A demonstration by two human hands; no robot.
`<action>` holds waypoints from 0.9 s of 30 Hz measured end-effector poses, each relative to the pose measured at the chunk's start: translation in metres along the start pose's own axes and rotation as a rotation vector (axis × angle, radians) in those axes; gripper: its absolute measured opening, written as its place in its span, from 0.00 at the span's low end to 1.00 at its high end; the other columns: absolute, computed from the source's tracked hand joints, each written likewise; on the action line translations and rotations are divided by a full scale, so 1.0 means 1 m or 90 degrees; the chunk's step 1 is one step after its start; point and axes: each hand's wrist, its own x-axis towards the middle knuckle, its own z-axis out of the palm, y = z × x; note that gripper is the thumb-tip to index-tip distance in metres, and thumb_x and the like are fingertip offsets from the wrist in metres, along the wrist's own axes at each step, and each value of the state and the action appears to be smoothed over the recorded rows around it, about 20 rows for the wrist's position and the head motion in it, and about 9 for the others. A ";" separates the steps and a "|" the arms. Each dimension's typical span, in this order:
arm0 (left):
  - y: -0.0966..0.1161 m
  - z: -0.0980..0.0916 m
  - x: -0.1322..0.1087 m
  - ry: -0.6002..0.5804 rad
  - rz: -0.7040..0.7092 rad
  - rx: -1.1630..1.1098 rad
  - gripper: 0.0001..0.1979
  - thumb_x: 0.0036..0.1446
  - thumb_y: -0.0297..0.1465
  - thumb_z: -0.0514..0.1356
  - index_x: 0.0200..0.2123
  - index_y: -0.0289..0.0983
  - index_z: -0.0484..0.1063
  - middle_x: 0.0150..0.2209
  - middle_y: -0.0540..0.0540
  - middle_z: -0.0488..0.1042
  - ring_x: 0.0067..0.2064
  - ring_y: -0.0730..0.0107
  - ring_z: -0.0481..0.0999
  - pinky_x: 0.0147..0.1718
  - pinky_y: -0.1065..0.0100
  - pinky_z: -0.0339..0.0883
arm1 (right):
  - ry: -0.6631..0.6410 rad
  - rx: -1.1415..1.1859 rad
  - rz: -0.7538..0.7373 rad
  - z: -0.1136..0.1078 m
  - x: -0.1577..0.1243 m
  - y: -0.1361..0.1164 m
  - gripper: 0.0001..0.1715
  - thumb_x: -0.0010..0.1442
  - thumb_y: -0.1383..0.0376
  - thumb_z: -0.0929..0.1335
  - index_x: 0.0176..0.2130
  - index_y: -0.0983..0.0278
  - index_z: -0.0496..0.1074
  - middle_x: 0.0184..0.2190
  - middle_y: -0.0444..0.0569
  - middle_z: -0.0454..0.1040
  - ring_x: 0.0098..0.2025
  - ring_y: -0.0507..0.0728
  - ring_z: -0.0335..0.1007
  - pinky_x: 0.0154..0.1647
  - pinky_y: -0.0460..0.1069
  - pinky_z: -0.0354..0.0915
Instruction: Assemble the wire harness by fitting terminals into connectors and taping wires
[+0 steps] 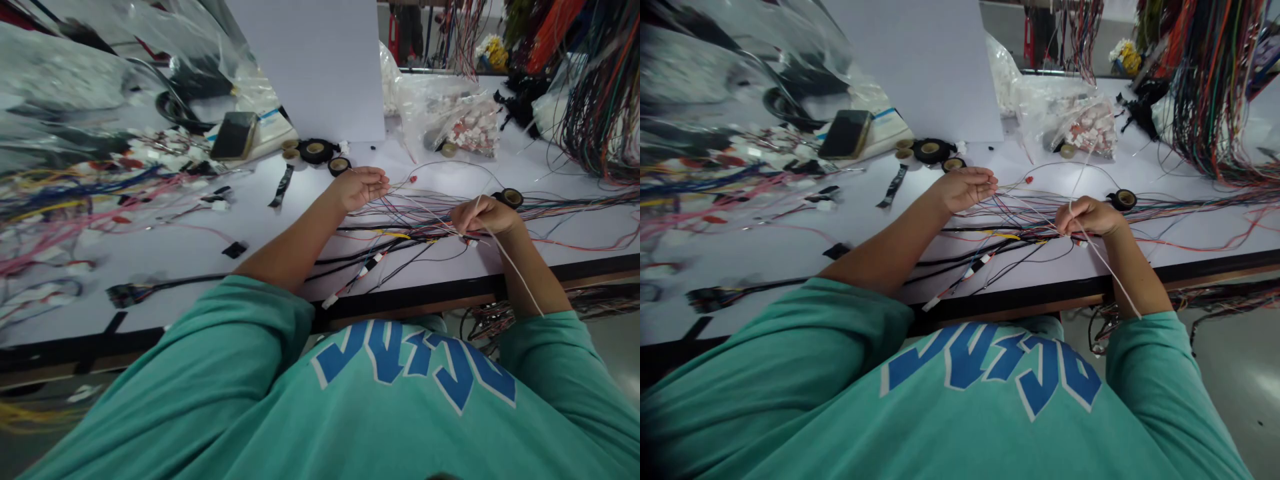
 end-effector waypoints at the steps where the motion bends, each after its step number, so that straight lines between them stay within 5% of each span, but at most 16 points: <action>1: 0.000 0.001 0.000 -0.002 0.002 0.003 0.10 0.54 0.14 0.54 0.25 0.30 0.70 0.21 0.48 0.74 0.22 0.77 0.75 0.31 0.74 0.74 | -0.058 -0.043 0.026 0.002 0.001 -0.003 0.22 0.45 0.47 0.74 0.25 0.63 0.78 0.23 0.46 0.76 0.26 0.50 0.70 0.28 0.46 0.65; 4: 0.003 0.004 -0.003 -0.017 0.013 0.017 0.09 0.52 0.14 0.56 0.26 0.30 0.71 0.22 0.47 0.75 0.24 0.75 0.76 0.34 0.70 0.75 | -0.193 -0.151 0.103 0.011 0.004 -0.011 0.15 0.51 0.54 0.73 0.33 0.61 0.81 0.32 0.48 0.80 0.35 0.51 0.74 0.37 0.46 0.67; 7: 0.007 0.005 -0.011 -0.035 0.043 0.028 0.06 0.51 0.15 0.58 0.28 0.29 0.71 0.24 0.46 0.75 0.27 0.73 0.78 0.38 0.66 0.74 | -0.221 -0.177 0.166 0.019 0.005 -0.014 0.11 0.53 0.57 0.71 0.33 0.59 0.81 0.34 0.45 0.81 0.33 0.49 0.74 0.37 0.45 0.67; 10: 0.013 0.005 -0.024 -0.053 0.076 0.045 0.04 0.51 0.17 0.60 0.28 0.29 0.71 0.25 0.46 0.76 0.29 0.72 0.79 0.39 0.66 0.74 | -0.131 -0.202 0.195 0.022 0.006 -0.020 0.12 0.53 0.57 0.70 0.34 0.60 0.80 0.30 0.45 0.80 0.28 0.49 0.71 0.32 0.45 0.66; 15: 0.025 0.014 -0.054 -0.076 0.106 0.090 0.03 0.54 0.20 0.60 0.31 0.32 0.72 0.28 0.48 0.76 0.35 0.66 0.80 0.39 0.67 0.72 | 0.227 -0.332 0.039 0.030 0.030 -0.040 0.20 0.55 0.54 0.68 0.44 0.61 0.76 0.39 0.49 0.78 0.37 0.53 0.71 0.38 0.48 0.66; 17: 0.031 0.021 -0.066 -0.081 0.117 0.103 0.04 0.55 0.21 0.60 0.32 0.33 0.72 0.29 0.48 0.75 0.38 0.66 0.80 0.37 0.70 0.72 | 0.230 -0.348 -0.002 0.039 0.049 -0.042 0.24 0.54 0.53 0.70 0.48 0.61 0.74 0.41 0.49 0.77 0.38 0.53 0.70 0.38 0.48 0.65; 20: 0.038 0.024 -0.080 -0.094 0.168 0.107 0.09 0.51 0.16 0.58 0.31 0.34 0.71 0.32 0.49 0.75 0.33 0.71 0.79 0.34 0.72 0.70 | 0.155 -0.324 0.008 0.053 0.076 -0.041 0.19 0.59 0.53 0.65 0.44 0.63 0.74 0.31 0.45 0.75 0.30 0.50 0.67 0.33 0.46 0.63; 23: 0.039 0.004 -0.083 -0.037 0.236 0.131 0.16 0.43 0.11 0.55 0.32 0.35 0.70 0.35 0.52 0.74 0.29 0.75 0.76 0.31 0.72 0.68 | 0.151 -0.315 0.011 0.061 0.093 -0.038 0.19 0.63 0.56 0.61 0.38 0.65 0.75 0.24 0.43 0.70 0.26 0.49 0.63 0.31 0.46 0.60; 27: 0.021 -0.049 -0.074 0.153 0.259 0.340 0.12 0.41 0.16 0.56 0.28 0.36 0.70 0.30 0.51 0.73 0.31 0.73 0.73 0.33 0.72 0.67 | 0.180 -0.328 -0.006 0.069 0.104 -0.033 0.18 0.62 0.57 0.62 0.37 0.65 0.74 0.24 0.43 0.70 0.27 0.50 0.62 0.31 0.46 0.57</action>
